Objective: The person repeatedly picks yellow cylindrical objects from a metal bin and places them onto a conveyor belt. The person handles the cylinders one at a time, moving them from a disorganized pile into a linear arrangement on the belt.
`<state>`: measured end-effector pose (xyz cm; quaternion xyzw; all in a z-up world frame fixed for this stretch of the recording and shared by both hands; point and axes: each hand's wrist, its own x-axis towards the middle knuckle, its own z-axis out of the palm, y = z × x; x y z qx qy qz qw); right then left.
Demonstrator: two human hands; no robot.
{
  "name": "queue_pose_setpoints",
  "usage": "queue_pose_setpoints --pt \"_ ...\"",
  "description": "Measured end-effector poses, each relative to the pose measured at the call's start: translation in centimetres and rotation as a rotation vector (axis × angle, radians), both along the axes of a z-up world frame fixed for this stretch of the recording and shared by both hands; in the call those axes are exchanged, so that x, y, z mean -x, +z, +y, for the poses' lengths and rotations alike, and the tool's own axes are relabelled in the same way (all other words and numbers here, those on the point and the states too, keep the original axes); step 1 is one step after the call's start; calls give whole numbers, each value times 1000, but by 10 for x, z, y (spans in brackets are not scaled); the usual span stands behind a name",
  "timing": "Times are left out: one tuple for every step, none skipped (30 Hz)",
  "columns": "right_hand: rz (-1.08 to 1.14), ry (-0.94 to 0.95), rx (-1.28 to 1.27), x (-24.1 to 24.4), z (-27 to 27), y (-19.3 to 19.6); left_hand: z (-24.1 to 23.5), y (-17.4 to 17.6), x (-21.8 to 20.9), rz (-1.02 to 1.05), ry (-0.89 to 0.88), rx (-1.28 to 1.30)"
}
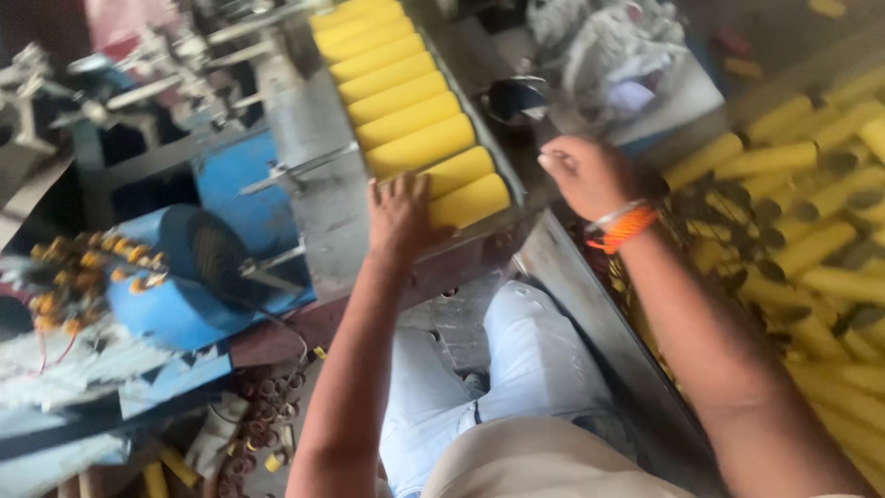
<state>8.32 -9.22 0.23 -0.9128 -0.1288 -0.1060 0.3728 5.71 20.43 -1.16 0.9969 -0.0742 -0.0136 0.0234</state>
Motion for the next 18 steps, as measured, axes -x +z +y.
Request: queue_pose_setpoints --pt "28 -15 -67 7 -27 -9 2 0 2 -11 4 -33" --pt "59 -45 -131 17 -59 -23 0 0 4 -44 -31 -50" --pt "91 -72 -176 26 -91 -41 -1 1 6 -77 -67 -65" --pt "125 -109 -218 39 -125 -61 -5 4 8 -127 -101 -8" --pt "157 -147 -262 55 -159 -83 -15 5 10 -174 -133 52" --pt "242 -222 -176 73 -191 -105 -31 6 13 -190 -194 138" --pt "331 -295 -92 94 -219 -126 -49 7 18 -203 -252 226" --pt "419 -353 -10 111 -242 -145 -67 9 24 -219 -296 313" --pt "481 -380 2 133 -259 -161 -89 10 32 -186 -388 421" --pt "536 -390 10 148 -270 -177 -112 10 41 -160 -465 523" --pt "592 -399 18 162 -275 -190 -135 11 49 -130 -540 625" --pt "600 -382 -6 169 -274 -203 -156 11 53 -55 -582 660" --pt "607 -365 -31 172 -269 -214 -176 10 56 21 -623 693" --pt "612 -343 -54 168 -265 -223 -193 9 59 95 -657 724" --pt "558 -331 70 162 -259 -230 -207 7 61 98 -644 667" --pt "500 -313 193 148 -252 -235 -219 4 63 98 -627 608" --pt "494 -267 172 132 -244 -238 -227 2 63 97 -611 549" --pt "488 -220 151 122 -235 -240 -229 1 63 116 -582 503"
